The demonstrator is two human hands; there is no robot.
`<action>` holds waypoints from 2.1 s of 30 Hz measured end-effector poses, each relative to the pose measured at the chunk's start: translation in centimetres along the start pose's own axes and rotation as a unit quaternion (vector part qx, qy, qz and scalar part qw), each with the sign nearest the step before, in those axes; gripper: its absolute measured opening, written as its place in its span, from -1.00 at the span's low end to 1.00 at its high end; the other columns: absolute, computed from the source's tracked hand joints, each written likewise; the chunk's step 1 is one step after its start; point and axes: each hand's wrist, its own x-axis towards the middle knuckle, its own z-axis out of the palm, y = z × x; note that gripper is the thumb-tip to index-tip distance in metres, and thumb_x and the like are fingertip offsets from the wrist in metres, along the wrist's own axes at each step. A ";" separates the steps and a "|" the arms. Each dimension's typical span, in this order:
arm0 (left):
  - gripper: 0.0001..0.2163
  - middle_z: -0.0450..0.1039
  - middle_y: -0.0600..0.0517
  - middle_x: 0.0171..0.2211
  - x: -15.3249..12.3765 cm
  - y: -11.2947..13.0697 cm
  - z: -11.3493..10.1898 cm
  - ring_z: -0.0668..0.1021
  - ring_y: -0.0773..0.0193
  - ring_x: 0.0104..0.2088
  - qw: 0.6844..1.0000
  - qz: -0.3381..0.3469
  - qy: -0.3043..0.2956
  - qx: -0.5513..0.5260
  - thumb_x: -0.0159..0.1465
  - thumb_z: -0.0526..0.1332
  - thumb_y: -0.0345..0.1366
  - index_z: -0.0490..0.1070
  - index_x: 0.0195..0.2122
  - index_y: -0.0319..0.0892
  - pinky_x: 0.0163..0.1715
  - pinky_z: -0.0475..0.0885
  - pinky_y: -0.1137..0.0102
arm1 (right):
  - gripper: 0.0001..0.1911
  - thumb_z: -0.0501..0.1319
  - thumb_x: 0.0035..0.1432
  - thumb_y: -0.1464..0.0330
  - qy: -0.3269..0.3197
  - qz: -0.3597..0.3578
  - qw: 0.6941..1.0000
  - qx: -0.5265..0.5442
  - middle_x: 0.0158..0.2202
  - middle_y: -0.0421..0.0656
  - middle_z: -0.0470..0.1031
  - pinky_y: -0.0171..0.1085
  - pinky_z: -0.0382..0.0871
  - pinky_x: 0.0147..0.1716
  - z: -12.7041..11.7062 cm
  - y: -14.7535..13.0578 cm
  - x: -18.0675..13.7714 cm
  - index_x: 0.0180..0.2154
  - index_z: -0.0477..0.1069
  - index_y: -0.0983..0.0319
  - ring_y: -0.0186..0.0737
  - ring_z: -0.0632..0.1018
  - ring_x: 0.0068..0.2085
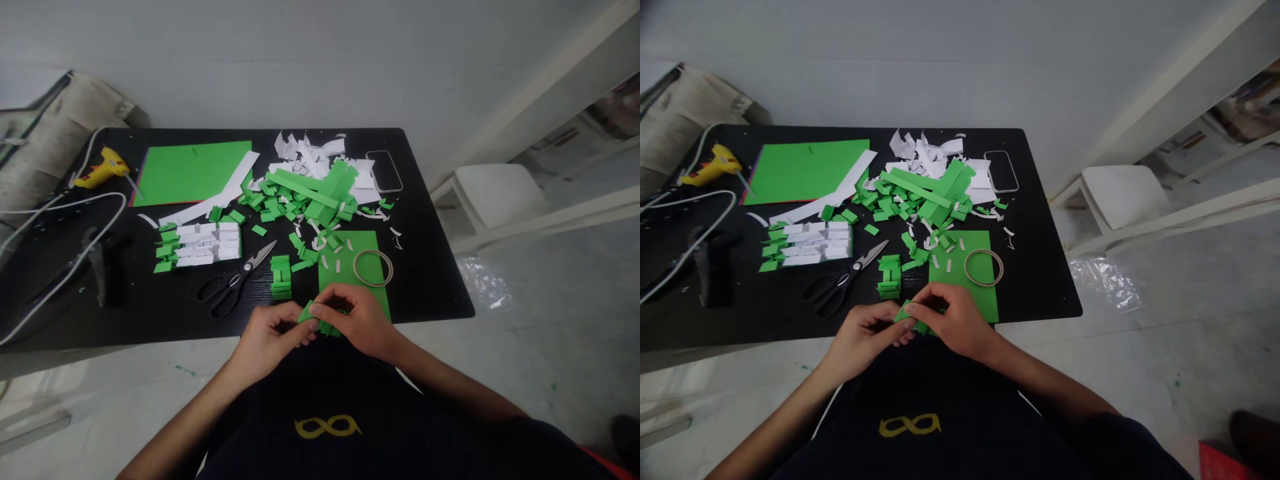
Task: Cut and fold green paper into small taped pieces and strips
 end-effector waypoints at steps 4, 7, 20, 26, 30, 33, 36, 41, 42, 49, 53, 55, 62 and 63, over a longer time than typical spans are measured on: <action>-0.75 0.47 0.12 -0.59 0.1 0.0 -0.5 0.48 0.39 -0.57 0.993 0.066 0.086 0.036 0.39 0.32 -0.21 0.51 -0.43 -0.19 -0.52 0.37 0.50 | -0.79 0.45 0.17 0.24 -0.034 0.029 0.999 0.001 -0.41 -0.24 0.52 -0.26 0.41 -0.30 -0.5 -0.1 0.0 -0.36 0.52 0.21 -0.27 0.51 -0.36; -0.73 0.37 0.14 -0.56 0.4 0.1 -0.6 0.40 0.40 -0.54 0.987 0.116 0.091 0.070 0.40 0.30 -0.23 0.49 -0.46 -0.18 -0.50 0.30 0.49 | -0.83 0.42 0.20 0.27 -0.086 0.039 0.995 -0.019 -0.43 -0.25 0.48 -0.28 0.36 -0.33 -0.6 -0.3 0.1 -0.35 0.53 0.22 -0.28 0.48 -0.37; -0.76 0.39 0.12 -0.51 0.7 0.4 -0.8 0.42 0.37 -0.49 0.983 0.160 0.057 0.075 0.44 0.28 -0.29 0.50 -0.42 -0.16 -0.46 0.29 0.46 | -0.78 0.41 0.22 0.22 -0.079 0.024 0.996 -0.020 -0.47 -0.24 0.54 -0.28 0.37 -0.33 -0.8 -0.6 -0.1 -0.40 0.58 0.21 -0.27 0.51 -0.39; -0.69 0.35 0.12 -0.51 0.8 0.1 -0.9 0.40 0.37 -0.48 0.985 0.148 -0.013 0.088 0.47 0.21 -0.27 0.39 -0.47 -0.18 -0.43 0.28 0.44 | -0.79 0.38 0.23 0.27 -0.174 0.042 0.983 -0.043 -0.49 -0.26 0.48 -0.31 0.26 -0.41 -1.1 -0.7 0.0 -0.41 0.55 0.23 -0.31 0.44 -0.43; -0.69 0.38 0.08 -0.48 0.6 0.2 -1.1 0.43 0.33 -0.43 0.982 0.163 -0.014 0.092 0.49 0.18 -0.27 0.42 -0.44 -0.17 -0.38 0.31 0.41 | -0.74 0.39 0.25 0.24 -0.170 0.047 0.984 -0.016 -0.50 -0.26 0.48 -0.32 0.23 -0.42 -0.8 -0.7 -0.1 -0.44 0.54 0.23 -0.33 0.42 -0.44; -0.69 0.40 0.07 -0.48 0.6 0.3 -1.1 0.44 0.32 -0.44 0.982 0.168 0.003 0.092 0.49 0.19 -0.25 0.44 -0.44 -0.16 -0.38 0.32 0.40 | -0.71 0.43 0.22 0.20 -0.142 0.040 0.989 -0.013 -0.50 -0.26 0.49 -0.31 0.25 -0.41 -0.6 -0.7 -0.2 -0.45 0.55 0.23 -0.32 0.43 -0.43; -0.70 0.43 0.08 -0.50 0.8 0.4 -1.1 0.45 0.33 -0.46 0.983 0.158 0.021 0.095 0.47 0.23 -0.23 0.47 -0.44 -0.17 -0.41 0.32 0.42 | -0.69 0.43 0.21 0.19 -0.121 0.030 0.992 -0.020 -0.52 -0.26 0.49 -0.30 0.28 -0.39 -0.7 -0.7 -0.2 -0.48 0.54 0.22 -0.31 0.44 -0.43; -0.70 0.39 0.12 -0.55 0.9 0.4 -1.6 0.41 0.37 -0.50 0.988 0.114 0.013 0.108 0.45 0.25 -0.20 0.48 -0.44 -0.18 -0.46 0.28 0.47 | -0.72 0.38 0.24 0.22 -0.109 0.032 0.993 -0.038 -0.50 -0.23 0.51 -0.29 0.30 -0.37 -1.0 -0.6 -0.2 -0.46 0.52 0.23 -0.29 0.47 -0.42; -0.70 0.39 0.12 -0.54 0.9 0.4 -1.8 0.41 0.38 -0.50 0.988 0.108 0.004 0.112 0.45 0.24 -0.19 0.49 -0.43 -0.19 -0.46 0.28 0.47 | -0.73 0.37 0.26 0.23 -0.111 0.030 0.993 -0.042 -0.49 -0.23 0.51 -0.28 0.31 -0.36 -1.0 -0.6 -0.2 -0.44 0.53 0.23 -0.28 0.48 -0.41; -0.69 0.43 0.10 -0.53 0.6 0.3 -2.3 0.43 0.37 -0.48 0.988 0.098 -0.010 0.122 0.43 0.26 -0.19 0.48 -0.45 -0.19 -0.44 0.31 0.47 | -0.70 0.33 0.29 0.21 -0.145 0.000 0.983 -0.114 -0.49 -0.29 0.34 -0.31 0.21 -0.42 -0.7 0.0 0.0 -0.45 0.45 0.22 -0.33 0.37 -0.41; -0.65 0.34 0.13 -0.57 0.6 0.4 -2.2 0.37 0.38 -0.51 0.986 0.102 -0.012 0.134 0.44 0.24 -0.17 0.41 -0.50 -0.17 -0.49 0.26 0.46 | -0.63 0.33 0.28 0.22 -0.145 -0.009 0.981 -0.132 -0.54 -0.32 0.23 -0.31 0.12 -0.47 -0.6 0.1 0.0 -0.52 0.34 0.21 -0.35 0.29 -0.45; -0.64 0.33 0.13 -0.57 0.7 0.5 -2.3 0.36 0.38 -0.51 0.984 0.110 -0.016 0.140 0.45 0.23 -0.17 0.39 -0.51 -0.17 -0.48 0.25 0.45 | -0.60 0.34 0.27 0.22 -0.146 0.002 0.982 -0.122 -0.55 -0.34 0.20 -0.31 0.08 -0.48 -0.7 0.0 0.0 -0.54 0.30 0.21 -0.36 0.26 -0.47; -0.66 0.35 0.12 -0.55 1.0 0.7 -2.2 0.37 0.36 -0.50 0.984 0.121 -0.008 0.130 0.46 0.22 -0.19 0.41 -0.49 -0.16 -0.46 0.27 0.43 | -0.58 0.36 0.26 0.16 -0.136 0.037 0.985 -0.097 -0.55 -0.34 0.19 -0.30 0.06 -0.48 -0.8 -0.2 0.1 -0.53 0.30 0.20 -0.37 0.24 -0.48; -0.66 0.35 0.12 -0.55 1.0 0.7 -2.2 0.38 0.36 -0.50 0.985 0.117 -0.006 0.127 0.46 0.22 -0.19 0.42 -0.48 -0.16 -0.46 0.28 0.43 | -0.58 0.35 0.26 0.16 -0.133 0.036 0.986 -0.094 -0.55 -0.34 0.19 -0.30 0.08 -0.48 -0.8 -0.1 0.1 -0.53 0.30 0.20 -0.37 0.25 -0.47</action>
